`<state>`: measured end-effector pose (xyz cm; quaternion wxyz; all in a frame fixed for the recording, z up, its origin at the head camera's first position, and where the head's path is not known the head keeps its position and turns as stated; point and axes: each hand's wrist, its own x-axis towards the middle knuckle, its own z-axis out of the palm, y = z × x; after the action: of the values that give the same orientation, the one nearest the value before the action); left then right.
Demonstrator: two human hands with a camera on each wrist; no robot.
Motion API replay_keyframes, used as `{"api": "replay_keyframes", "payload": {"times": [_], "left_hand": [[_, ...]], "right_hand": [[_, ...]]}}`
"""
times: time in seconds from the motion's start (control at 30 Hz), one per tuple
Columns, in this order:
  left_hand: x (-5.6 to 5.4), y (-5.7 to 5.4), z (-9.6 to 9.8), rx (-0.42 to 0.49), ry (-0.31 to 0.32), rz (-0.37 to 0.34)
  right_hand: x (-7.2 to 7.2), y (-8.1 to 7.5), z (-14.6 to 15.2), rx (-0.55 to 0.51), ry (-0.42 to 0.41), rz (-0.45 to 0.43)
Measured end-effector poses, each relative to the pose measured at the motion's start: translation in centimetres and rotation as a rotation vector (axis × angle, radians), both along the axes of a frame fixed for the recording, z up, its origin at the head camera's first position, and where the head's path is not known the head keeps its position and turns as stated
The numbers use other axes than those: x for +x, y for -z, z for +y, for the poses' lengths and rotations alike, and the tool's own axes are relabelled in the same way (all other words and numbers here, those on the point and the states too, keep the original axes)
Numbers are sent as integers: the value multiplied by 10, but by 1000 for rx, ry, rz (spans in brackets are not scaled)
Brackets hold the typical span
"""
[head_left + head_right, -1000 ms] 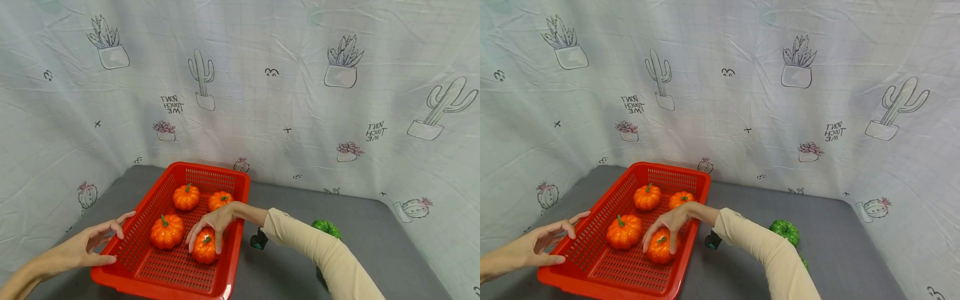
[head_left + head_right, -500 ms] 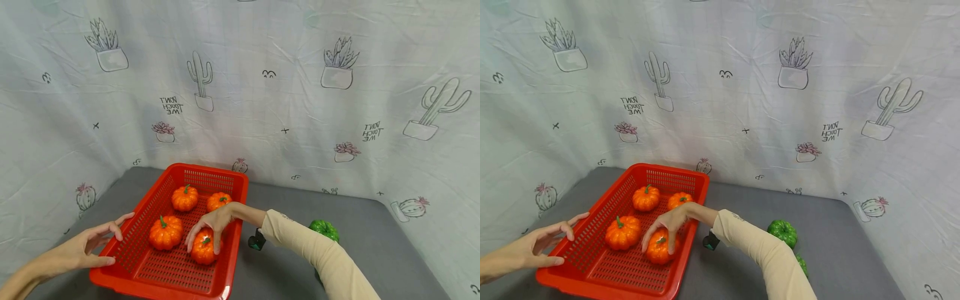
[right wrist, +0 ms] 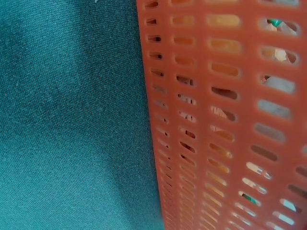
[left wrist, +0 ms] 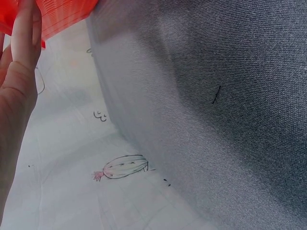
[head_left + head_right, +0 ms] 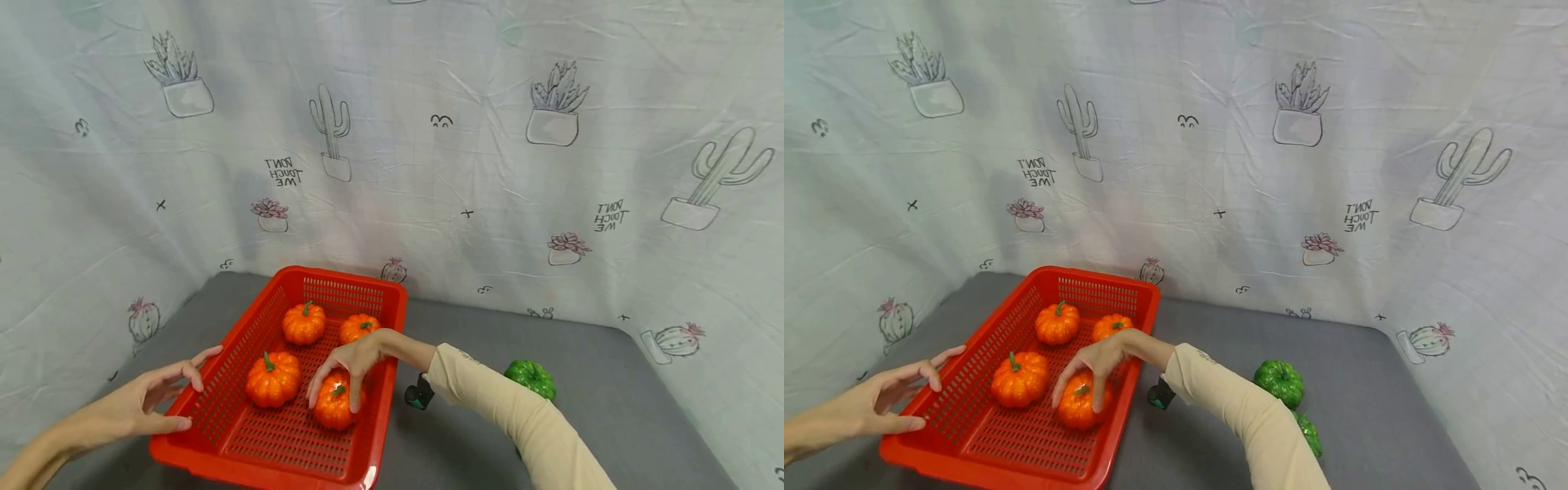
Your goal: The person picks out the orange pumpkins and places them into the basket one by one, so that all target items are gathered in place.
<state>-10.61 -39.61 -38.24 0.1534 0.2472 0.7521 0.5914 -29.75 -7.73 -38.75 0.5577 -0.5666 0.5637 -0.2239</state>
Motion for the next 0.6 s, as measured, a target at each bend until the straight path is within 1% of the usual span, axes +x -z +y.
{"api": "replay_keyframes", "payload": {"times": [0.13,0.37,0.47,0.6], "left_hand": [[1,0,0,-18,-6,6],[1,-1,0,-54,-25,23],[1,-1,0,-41,-12,26],[0,-2,1,-20,-1,11]], "right_hand": [[0,0,0,4,7,9],[1,-1,2,28,8,0],[1,-2,2,26,-1,-2],[1,-3,2,21,-13,-5]]}}
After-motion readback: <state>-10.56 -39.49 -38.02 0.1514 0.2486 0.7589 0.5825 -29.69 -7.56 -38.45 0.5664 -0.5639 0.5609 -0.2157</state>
